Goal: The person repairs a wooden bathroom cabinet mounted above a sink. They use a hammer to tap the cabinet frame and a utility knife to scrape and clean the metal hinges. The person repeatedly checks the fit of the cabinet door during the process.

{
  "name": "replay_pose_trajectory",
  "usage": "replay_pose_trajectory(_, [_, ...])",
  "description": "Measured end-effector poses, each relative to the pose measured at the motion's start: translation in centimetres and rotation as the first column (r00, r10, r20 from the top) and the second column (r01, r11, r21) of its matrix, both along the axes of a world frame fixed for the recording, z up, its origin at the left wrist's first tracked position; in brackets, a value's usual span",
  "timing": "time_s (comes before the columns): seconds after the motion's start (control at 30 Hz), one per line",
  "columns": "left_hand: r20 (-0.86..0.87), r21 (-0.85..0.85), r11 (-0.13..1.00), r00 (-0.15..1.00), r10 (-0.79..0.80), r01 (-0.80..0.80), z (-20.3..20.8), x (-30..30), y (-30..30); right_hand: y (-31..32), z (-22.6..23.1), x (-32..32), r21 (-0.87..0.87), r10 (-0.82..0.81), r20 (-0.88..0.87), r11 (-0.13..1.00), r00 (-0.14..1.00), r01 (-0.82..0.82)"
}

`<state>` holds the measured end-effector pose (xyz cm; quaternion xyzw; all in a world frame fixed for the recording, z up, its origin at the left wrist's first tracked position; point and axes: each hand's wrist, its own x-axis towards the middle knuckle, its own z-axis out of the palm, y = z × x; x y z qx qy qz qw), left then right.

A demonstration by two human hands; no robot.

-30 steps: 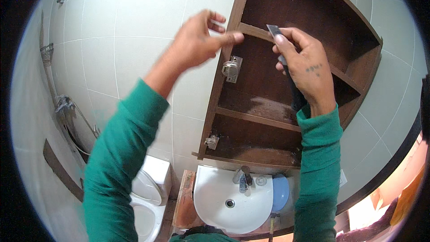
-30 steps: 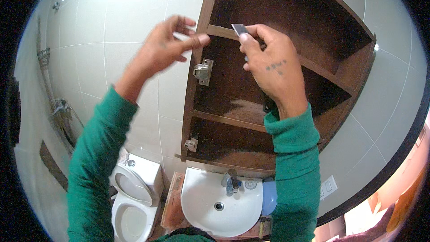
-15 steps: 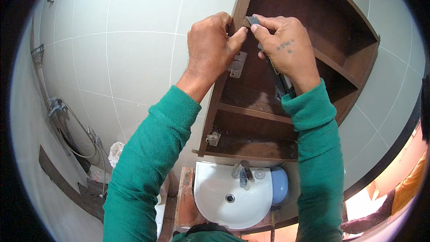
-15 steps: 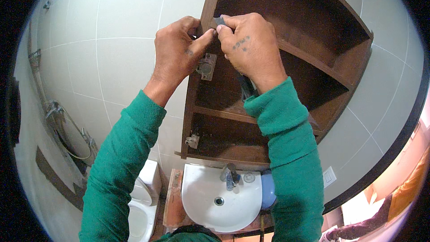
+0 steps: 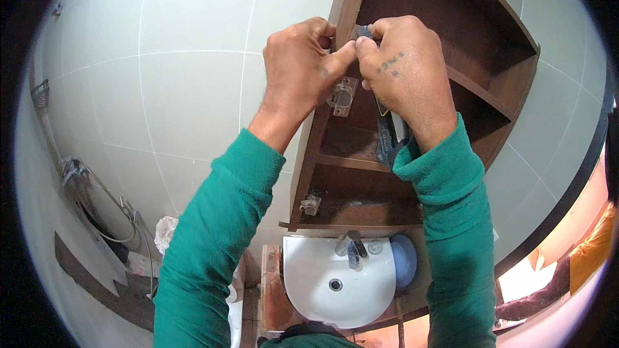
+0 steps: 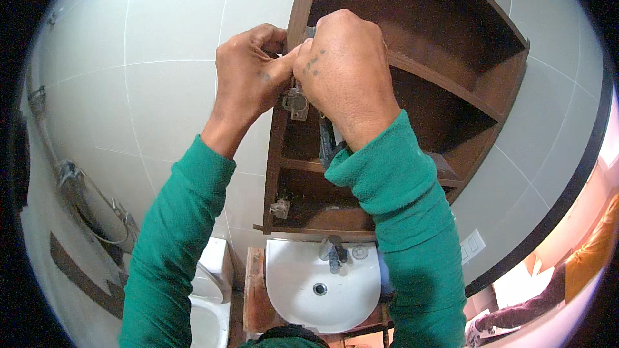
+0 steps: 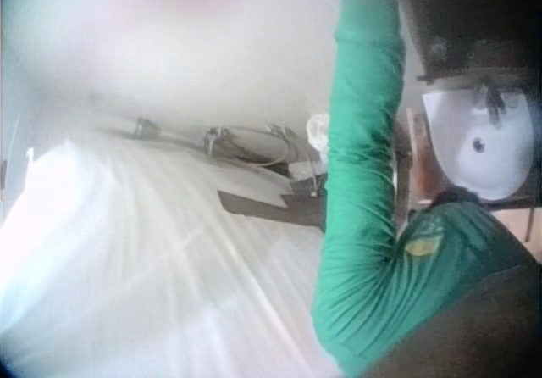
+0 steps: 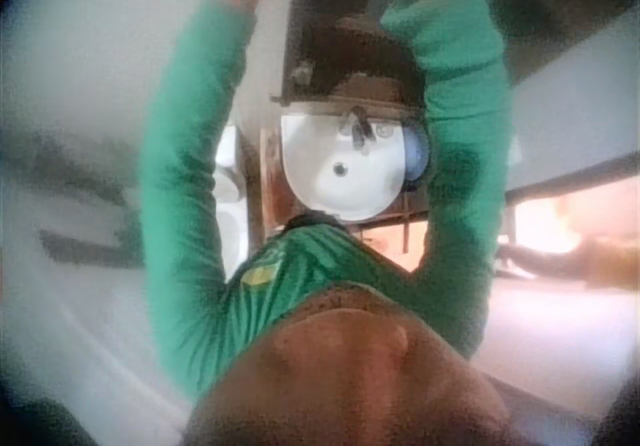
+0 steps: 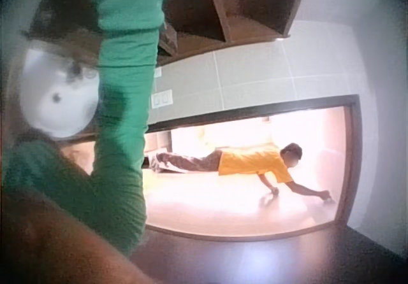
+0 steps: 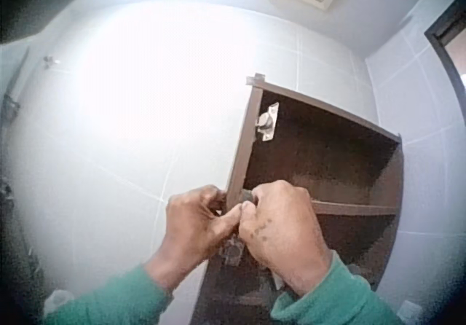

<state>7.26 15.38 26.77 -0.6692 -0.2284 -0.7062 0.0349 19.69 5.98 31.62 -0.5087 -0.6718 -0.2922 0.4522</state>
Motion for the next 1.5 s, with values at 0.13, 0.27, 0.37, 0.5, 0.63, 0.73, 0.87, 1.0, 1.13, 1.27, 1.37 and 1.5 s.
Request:
replay_pose_trajectory(0.13, [0.106, 0.092, 0.995, 0.994, -0.04, 0.031, -0.7, 0.7, 1.2, 0.1, -0.2, -0.5, 0.04, -0.034, 0.003, 0.999, 0.999, 0.034])
replay_pose_trajectory(0.27, [0.144, 0.118, 0.992, 0.988, -0.051, 0.034, -1.1, 1.1, 0.9, -0.1, -0.1, -1.1, 0.027, -0.09, 0.004, 0.996, 0.996, 0.09])
replay_pose_trajectory(0.37, [0.117, 0.151, 0.987, 0.991, -0.068, 0.05, -1.2, 1.0, 0.8, -0.1, -0.2, -1.0, 0.017, -0.079, -0.025, 0.997, 0.997, 0.079])
replay_pose_trajectory(0.5, [0.082, 0.226, 0.974, 0.997, -0.005, -0.013, -1.1, 0.9, 1.3, -1.6, -0.8, -1.3, -0.119, 0.074, -0.313, 0.986, 0.947, -0.117])
replay_pose_trajectory(0.63, [0.131, 0.185, 0.98, 0.987, -0.095, 0.07, -1.6, 1.0, 0.8, -1.4, -3.2, 0.6, 0.022, 0.21, -0.472, 0.974, 0.856, -0.227])
replay_pose_trajectory(0.73, [0.185, 0.125, 0.988, 0.976, -0.115, 0.093, -2.1, 1.6, 0.0, -1.2, -4.3, 1.2, 0.094, 0.256, -0.567, 0.964, 0.783, -0.248])
replay_pose_trajectory(0.87, [0.188, 0.009, 0.991, 0.973, -0.132, 0.133, -1.4, 1.1, -0.9, -1.0, -4.5, 1.1, 0.013, 0.217, -0.612, 0.964, 0.761, -0.265])
replay_pose_trajectory(1.0, [0.153, -0.056, 0.992, 0.983, -0.106, 0.116, -1.2, 1.2, -0.9, -0.6, -4.7, 1.4, 0.024, 0.151, -0.501, 0.987, 0.852, -0.161])
replay_pose_trajectory(1.13, [0.126, -0.058, 0.996, 0.99, -0.06, 0.067, -1.0, 1.5, -0.7, -0.6, -4.6, 0.9, 0.044, 0.107, -0.395, 0.994, 0.912, -0.097])
replay_pose_trajectory(1.27, [0.121, -0.011, 0.999, 0.992, 0.035, -0.034, -1.1, 1.8, -0.9, -1.1, -3.9, 1.4, 0.062, 0.055, -0.291, 0.997, 0.955, -0.038])
replay_pose_trajectory(1.37, [0.139, 0.0, 0.999, 0.989, 0.045, -0.045, -1.4, 2.0, -1.2, -1.7, -3.4, 2.0, 0.02, 0.093, -0.356, 0.996, 0.93, -0.091])
replay_pose_trajectory(1.5, [0.056, -0.051, 0.993, 0.992, 0.109, -0.107, -1.3, 1.7, -1.6, -1.3, -3.8, 3.1, -0.033, 0.217, -0.472, 0.964, 0.854, -0.264])
